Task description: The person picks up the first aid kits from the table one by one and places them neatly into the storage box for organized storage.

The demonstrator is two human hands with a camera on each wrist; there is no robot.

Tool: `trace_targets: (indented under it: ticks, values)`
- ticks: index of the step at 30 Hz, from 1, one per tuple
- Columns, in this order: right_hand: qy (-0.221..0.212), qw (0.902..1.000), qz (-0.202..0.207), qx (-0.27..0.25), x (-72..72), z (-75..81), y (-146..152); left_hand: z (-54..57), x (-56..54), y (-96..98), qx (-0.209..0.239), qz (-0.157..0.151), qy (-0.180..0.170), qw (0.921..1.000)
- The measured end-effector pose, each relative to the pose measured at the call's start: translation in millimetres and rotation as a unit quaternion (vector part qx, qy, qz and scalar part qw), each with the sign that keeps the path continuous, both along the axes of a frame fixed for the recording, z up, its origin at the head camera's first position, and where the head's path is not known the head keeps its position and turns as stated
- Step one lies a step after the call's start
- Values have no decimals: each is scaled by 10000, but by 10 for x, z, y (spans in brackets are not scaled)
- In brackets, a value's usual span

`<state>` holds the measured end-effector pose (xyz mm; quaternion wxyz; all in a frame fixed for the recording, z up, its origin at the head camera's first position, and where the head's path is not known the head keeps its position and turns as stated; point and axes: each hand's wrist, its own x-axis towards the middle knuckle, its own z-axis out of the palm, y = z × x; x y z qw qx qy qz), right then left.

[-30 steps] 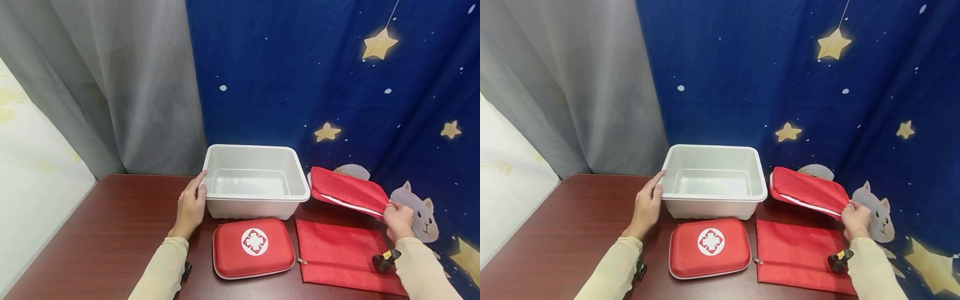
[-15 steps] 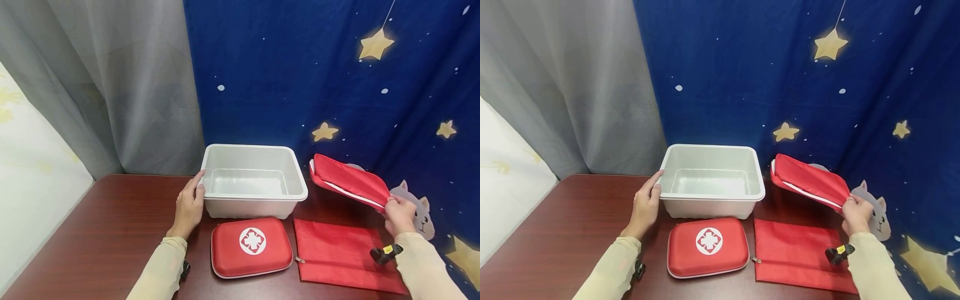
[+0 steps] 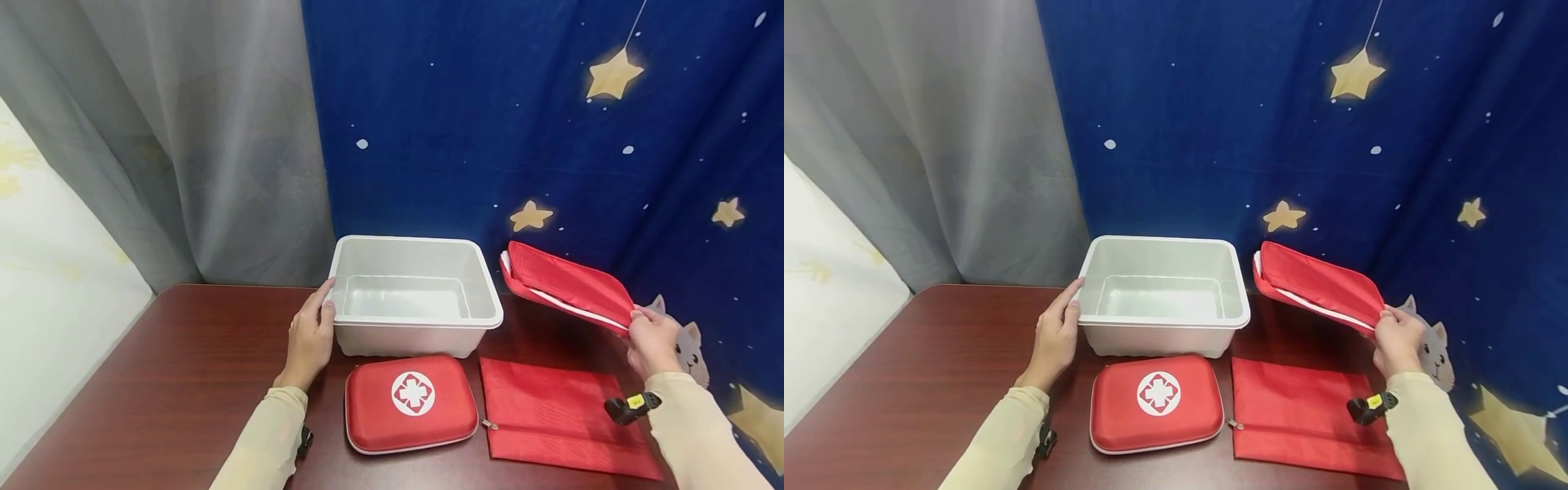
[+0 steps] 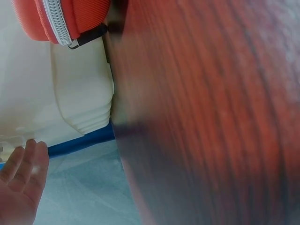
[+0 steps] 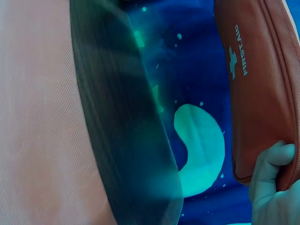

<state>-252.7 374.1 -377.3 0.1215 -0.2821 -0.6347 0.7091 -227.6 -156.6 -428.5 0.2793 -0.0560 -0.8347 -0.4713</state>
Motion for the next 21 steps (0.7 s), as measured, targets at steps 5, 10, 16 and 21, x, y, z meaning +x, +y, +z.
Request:
trace_targets:
  ticks: [5, 10, 16, 21]
  values:
    - [147, 9997, 173, -70, 3, 75, -77, 1, 4, 5, -8, 34, 2, 10000]
    - [338, 9989, 277, -181, -17, 176, -208, -2, 10, 0, 3, 44, -2, 10000]
    - [785, 9939, 628, -452, -4, 257, -356, -2, 13, 1, 15, 76, 13, 10000]
    - [972, 9898, 851, -599, -4, 306, -470, -12, 10, 6, 20, 50, 19, 10000]
